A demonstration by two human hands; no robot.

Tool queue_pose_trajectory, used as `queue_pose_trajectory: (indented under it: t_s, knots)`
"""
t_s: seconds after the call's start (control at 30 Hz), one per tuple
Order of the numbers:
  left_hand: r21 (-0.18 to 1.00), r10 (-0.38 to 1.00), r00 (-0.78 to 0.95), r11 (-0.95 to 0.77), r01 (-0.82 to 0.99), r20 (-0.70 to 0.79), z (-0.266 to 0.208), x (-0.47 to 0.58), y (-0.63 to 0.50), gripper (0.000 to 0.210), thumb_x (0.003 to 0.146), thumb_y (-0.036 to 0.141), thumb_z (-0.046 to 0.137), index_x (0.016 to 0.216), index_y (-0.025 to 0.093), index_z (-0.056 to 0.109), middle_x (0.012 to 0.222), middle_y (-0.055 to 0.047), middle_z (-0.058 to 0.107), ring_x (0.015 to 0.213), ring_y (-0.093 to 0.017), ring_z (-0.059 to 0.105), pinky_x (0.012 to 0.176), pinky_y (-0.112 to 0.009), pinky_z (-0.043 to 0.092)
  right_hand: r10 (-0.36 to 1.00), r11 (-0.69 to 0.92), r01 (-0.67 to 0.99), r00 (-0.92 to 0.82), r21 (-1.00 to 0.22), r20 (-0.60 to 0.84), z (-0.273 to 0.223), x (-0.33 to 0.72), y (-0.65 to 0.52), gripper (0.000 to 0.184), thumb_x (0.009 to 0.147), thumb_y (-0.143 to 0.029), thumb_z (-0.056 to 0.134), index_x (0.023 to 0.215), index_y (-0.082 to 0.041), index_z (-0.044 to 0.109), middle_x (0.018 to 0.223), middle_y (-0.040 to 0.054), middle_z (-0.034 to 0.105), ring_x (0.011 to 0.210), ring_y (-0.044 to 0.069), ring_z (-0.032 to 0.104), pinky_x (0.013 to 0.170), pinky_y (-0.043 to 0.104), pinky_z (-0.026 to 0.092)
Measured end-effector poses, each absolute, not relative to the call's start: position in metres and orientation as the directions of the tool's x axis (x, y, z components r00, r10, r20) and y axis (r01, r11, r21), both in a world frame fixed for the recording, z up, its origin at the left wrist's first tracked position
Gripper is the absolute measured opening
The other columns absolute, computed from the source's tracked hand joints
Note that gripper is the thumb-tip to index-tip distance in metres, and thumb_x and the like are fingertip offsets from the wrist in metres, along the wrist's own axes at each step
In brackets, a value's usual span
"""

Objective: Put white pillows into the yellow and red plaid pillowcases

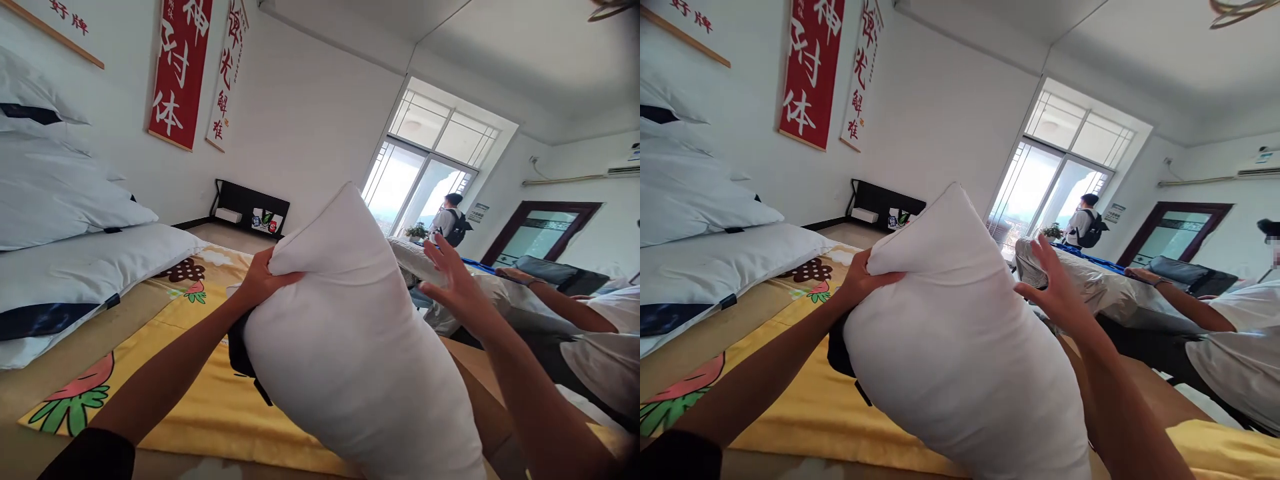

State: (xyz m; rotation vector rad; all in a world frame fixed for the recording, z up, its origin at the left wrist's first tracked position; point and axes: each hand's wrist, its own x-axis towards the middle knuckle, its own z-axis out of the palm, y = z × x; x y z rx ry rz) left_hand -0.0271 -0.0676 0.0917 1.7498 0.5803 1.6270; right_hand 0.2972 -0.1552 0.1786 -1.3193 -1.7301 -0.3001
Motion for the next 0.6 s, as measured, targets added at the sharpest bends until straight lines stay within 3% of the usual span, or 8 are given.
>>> queue_pose_trajectory:
  t_s: [0.07, 0.1, 0.13, 0.2, 0.3, 0.4, 0.5, 0.6]
  knots:
    - [0.683, 0.674, 0.134, -0.73, -0.03, 0.727, 0.094, -0.036, -0.079, 0.036, 0.06, 0.045, 0.077, 0.076, 0.015, 0.066, 0.071, -0.001, 0.066, 0.07, -0.019, 0.06, 0.061, -0.026, 0.048, 0.715, 0.504, 0.739, -0.065, -0.448, 0.696, 0.186, 0.265, -0.137, 0.109, 0.072, -0.061, 0.069, 0.154, -0.024, 0.008, 0.152, 0.0182, 0.032, 0.137, 0.028, 0.037, 0.102, 0.041, 0.04]
    - [0.664, 0.661, 0.137, -0.747, 0.029, 0.737, 0.094, -0.043, -0.083, 0.035, 0.061, 0.046, 0.076, 0.073, 0.015, 0.065, 0.069, -0.001, 0.065, 0.068, -0.019, 0.06, 0.061, -0.027, 0.048, 0.739, 0.527, 0.689, -0.084, -0.497, 0.668, 0.19, 0.245, -0.129, 0.112, 0.067, -0.061, 0.073, 0.154, -0.025, 0.012, 0.149, 0.0169, 0.036, 0.133, 0.029, 0.042, 0.1, 0.043, 0.043]
    - [0.652, 0.658, 0.143, -0.753, 0.094, 0.739, 0.094, -0.052, -0.087, 0.035, 0.062, 0.047, 0.075, 0.072, 0.015, 0.066, 0.068, -0.001, 0.065, 0.067, -0.02, 0.06, 0.061, -0.027, 0.048, 0.758, 0.533, 0.661, -0.097, -0.528, 0.645, 0.193, 0.227, -0.121, 0.109, 0.063, -0.06, 0.076, 0.151, -0.024, 0.024, 0.143, 0.0155, 0.046, 0.125, 0.031, 0.05, 0.095, 0.043, 0.047]
    - [0.648, 0.684, 0.164, -0.727, 0.224, 0.711, 0.093, -0.073, -0.09, 0.038, 0.064, 0.05, 0.073, 0.079, 0.016, 0.067, 0.073, -0.003, 0.068, 0.071, -0.022, 0.061, 0.065, -0.03, 0.049, 0.783, 0.526, 0.644, -0.112, -0.556, 0.611, 0.195, 0.196, -0.111, 0.086, 0.059, -0.056, 0.079, 0.133, -0.021, 0.053, 0.12, 0.0118, 0.064, 0.102, 0.03, 0.062, 0.08, 0.041, 0.053]
    - [0.674, 0.752, 0.281, -0.659, 0.335, 0.596, 0.085, -0.113, -0.078, 0.053, 0.067, 0.054, 0.07, 0.107, 0.019, 0.066, 0.102, -0.006, 0.07, 0.095, -0.028, 0.062, 0.083, -0.035, 0.049, 0.735, 0.559, 0.646, -0.097, -0.52, 0.671, 0.191, 0.176, -0.106, 0.056, 0.06, -0.05, 0.079, 0.104, -0.016, 0.068, 0.094, 0.0065, 0.069, 0.083, 0.025, 0.063, 0.067, 0.035, 0.051]
    - [0.762, 0.777, 0.49, -0.575, 0.298, 0.395, 0.066, -0.152, -0.057, 0.072, 0.062, 0.062, 0.069, 0.121, 0.022, 0.061, 0.124, -0.008, 0.063, 0.118, -0.034, 0.053, 0.099, -0.039, 0.043, 0.672, 0.603, 0.658, -0.113, -0.451, 0.732, 0.187, 0.18, -0.105, 0.05, 0.06, -0.045, 0.077, 0.1, -0.016, 0.068, 0.09, 0.0047, 0.068, 0.081, 0.023, 0.061, 0.067, 0.034, 0.049]
    - [0.85, 0.747, 0.623, -0.467, 0.245, 0.231, 0.042, -0.172, -0.047, 0.086, 0.052, 0.065, 0.073, 0.125, 0.022, 0.06, 0.126, -0.009, 0.063, 0.124, -0.037, 0.048, 0.1, -0.041, 0.043, 0.647, 0.598, 0.697, -0.129, -0.395, 0.752, 0.192, 0.186, -0.104, 0.05, 0.061, -0.047, 0.076, 0.1, -0.016, 0.068, 0.089, 0.0047, 0.067, 0.079, 0.022, 0.059, 0.065, 0.033, 0.046]
    - [0.87, 0.787, 0.564, -0.438, 0.229, 0.248, 0.031, -0.163, -0.055, 0.081, 0.051, 0.057, 0.077, 0.122, 0.021, 0.061, 0.119, -0.008, 0.067, 0.117, -0.036, 0.054, 0.098, -0.041, 0.045, 0.635, 0.557, 0.773, -0.163, -0.302, 0.755, 0.199, 0.185, -0.103, 0.04, 0.064, -0.046, 0.071, 0.09, -0.017, 0.068, 0.08, 0.0025, 0.064, 0.074, 0.02, 0.056, 0.065, 0.032, 0.043]
